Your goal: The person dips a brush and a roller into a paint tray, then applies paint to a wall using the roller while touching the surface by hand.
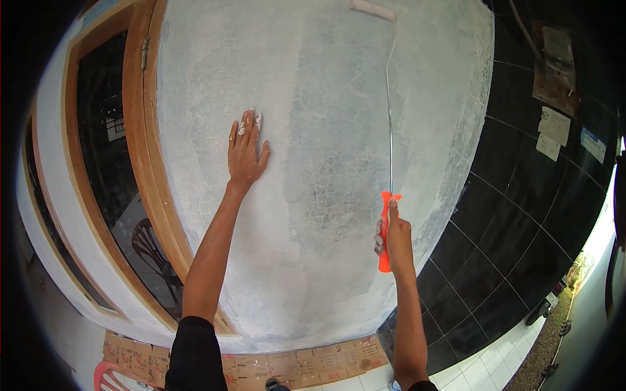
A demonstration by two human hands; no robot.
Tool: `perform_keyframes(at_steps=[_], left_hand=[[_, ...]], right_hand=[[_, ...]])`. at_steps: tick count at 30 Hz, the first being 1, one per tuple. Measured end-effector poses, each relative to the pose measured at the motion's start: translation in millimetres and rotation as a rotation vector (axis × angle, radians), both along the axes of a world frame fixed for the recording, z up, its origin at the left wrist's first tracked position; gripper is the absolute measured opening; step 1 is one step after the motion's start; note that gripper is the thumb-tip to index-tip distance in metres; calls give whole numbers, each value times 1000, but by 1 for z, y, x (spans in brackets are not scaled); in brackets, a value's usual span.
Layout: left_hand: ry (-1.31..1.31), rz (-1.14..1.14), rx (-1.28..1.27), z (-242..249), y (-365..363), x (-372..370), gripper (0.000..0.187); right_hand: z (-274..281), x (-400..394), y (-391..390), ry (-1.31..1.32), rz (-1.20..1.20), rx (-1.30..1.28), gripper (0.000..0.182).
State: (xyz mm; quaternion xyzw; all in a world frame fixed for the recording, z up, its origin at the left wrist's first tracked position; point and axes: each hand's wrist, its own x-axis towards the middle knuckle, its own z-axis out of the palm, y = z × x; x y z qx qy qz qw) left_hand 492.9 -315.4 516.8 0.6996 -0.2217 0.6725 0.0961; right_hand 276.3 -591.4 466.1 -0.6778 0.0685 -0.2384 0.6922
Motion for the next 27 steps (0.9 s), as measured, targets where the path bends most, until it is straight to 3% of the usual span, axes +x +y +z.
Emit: perform_keyframes(at_steps=[3,7,18,21,26,27], left_hand=[[-3,-11,-2,0,0,2,58],[-7,-30,-12,1,0,1,57],[-14,-20,-7,-1,0,2,57],[-19,-44,-9,-2,1,3,57],[-35,-30,-3,0,0,3,57],[-30,-29,2,0,0,3,57]], right_hand=[[75,19,-6,-109,-36,-68,64],[100,22,-2,-116,-26,-46,63],[-156,-59,51,167,124,142,50],[-169,-60,44,147,100,86,48],[-63,-23,31,53,25,-52,55],[-41,-9,30,0,19,-87,63]])
